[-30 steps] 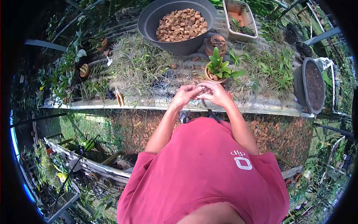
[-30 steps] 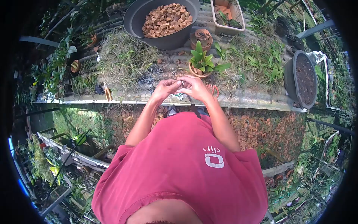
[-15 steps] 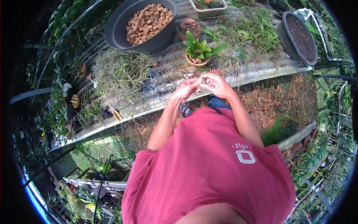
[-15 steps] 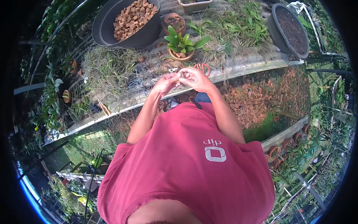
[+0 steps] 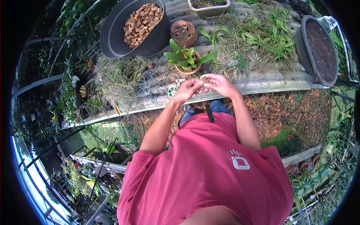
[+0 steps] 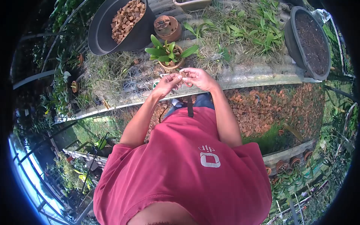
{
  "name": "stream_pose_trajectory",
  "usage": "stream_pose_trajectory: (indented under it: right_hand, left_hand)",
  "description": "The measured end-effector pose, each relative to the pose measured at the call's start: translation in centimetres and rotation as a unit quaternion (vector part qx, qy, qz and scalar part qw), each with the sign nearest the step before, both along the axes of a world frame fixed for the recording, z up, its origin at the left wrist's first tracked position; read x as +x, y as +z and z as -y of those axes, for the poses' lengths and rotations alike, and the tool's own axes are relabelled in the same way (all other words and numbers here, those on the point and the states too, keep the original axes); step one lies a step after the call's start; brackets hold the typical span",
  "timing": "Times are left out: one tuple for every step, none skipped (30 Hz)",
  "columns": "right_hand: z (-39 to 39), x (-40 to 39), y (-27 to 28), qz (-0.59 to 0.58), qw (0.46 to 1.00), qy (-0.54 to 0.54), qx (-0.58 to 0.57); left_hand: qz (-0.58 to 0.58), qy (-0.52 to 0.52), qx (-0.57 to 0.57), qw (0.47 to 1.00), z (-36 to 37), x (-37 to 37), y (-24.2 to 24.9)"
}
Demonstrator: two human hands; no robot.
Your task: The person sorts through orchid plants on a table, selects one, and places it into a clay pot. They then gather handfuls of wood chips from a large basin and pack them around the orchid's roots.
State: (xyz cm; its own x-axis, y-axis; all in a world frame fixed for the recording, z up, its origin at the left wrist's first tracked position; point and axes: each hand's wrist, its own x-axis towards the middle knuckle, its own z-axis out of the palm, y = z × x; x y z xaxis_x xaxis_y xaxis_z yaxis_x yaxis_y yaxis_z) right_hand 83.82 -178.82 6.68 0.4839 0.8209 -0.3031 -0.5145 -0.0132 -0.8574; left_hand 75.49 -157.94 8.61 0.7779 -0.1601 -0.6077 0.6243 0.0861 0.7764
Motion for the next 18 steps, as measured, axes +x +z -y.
stream_pose_trajectory:
  right_hand:
    - [0.2, 0.3, -0.9, -0.020, 1.000, -0.007, 0.019]
    - [0.4, 0.7, -1.9, -0.043, 0.999, -0.022, 0.023]
    - [0.5, 0.8, -2.9, -0.068, 0.997, -0.035, 0.025]
    - [0.5, 0.9, -3.8, -0.092, 0.994, -0.047, 0.026]
    - [0.6, 0.9, -4.5, -0.094, 0.993, -0.068, 0.006]
    - [0.5, 1.0, -6.0, -0.080, 0.991, -0.109, -0.010]
    - [0.5, 1.0, -7.5, -0.064, 0.986, -0.149, -0.027]
    - [0.7, 0.9, -9.3, -0.048, 0.980, -0.190, -0.044]
    - [1.0, 1.7, -10.6, -0.001, 0.975, -0.213, -0.068]
    - [1.7, 2.4, -11.8, 0.049, 0.975, -0.189, -0.110]
    - [1.3, 3.2, -11.7, 0.075, 0.975, -0.154, -0.138]
    - [0.8, 4.0, -11.7, 0.102, 0.974, -0.119, -0.165]
    - [0.0, 4.4, -11.7, 0.173, 0.958, -0.135, -0.184]
    - [-1.3, 4.8, -11.7, 0.244, 0.937, -0.151, -0.199]
    - [-2.6, 5.3, -11.8, 0.316, 0.910, -0.167, -0.212]
    - [-3.8, 5.8, -11.7, 0.308, 0.918, -0.155, -0.193]
    - [-4.8, 6.2, -11.8, 0.300, 0.927, -0.143, -0.175]
    - [-5.6, 6.4, -11.8, 0.291, 0.934, -0.132, -0.158]
  left_hand:
    - [0.007, -0.003, 0.014, 1.000, 0.2, 0.5, -0.6]
    - [0.013, -0.006, 0.025, 1.000, 0.6, 0.9, -1.2]
    - [0.012, 0.008, 0.049, 0.999, 1.1, 1.2, -1.9]
    - [0.012, 0.023, 0.073, 0.997, 1.7, 1.5, -2.6]
    - [0.012, 0.039, 0.097, 0.994, 2.2, 1.6, -3.3]
    - [0.005, 0.086, 0.133, 0.987, 2.6, 1.5, -4.3]
    - [-0.003, 0.132, 0.168, 0.977, 3.1, 1.1, -5.4]
    - [-0.011, 0.177, 0.203, 0.963, 3.3, 0.5, -6.7]
    - [-0.007, 0.208, 0.209, 0.956, 2.4, -0.1, -7.2]
    - [-0.035, 0.211, 0.227, 0.950, 1.8, -0.9, -7.7]
    - [-0.058, 0.188, 0.231, 0.953, 1.5, -1.2, -7.6]
    - [-0.080, 0.166, 0.234, 0.954, 1.3, -1.4, -7.6]
    - [-0.060, 0.157, 0.247, 0.954, 1.6, -1.4, -7.8]
    - [-0.039, 0.149, 0.259, 0.954, 2.0, -1.1, -8.2]
    - [-0.017, 0.140, 0.271, 0.952, 2.3, -0.5, -8.6]
    - [0.009, 0.147, 0.302, 0.942, 2.6, 0.2, -9.1]
    - [0.033, 0.152, 0.333, 0.930, 2.8, 1.1, -9.7]
    - [0.056, 0.155, 0.362, 0.918, 3.1, 2.1, -9.7]
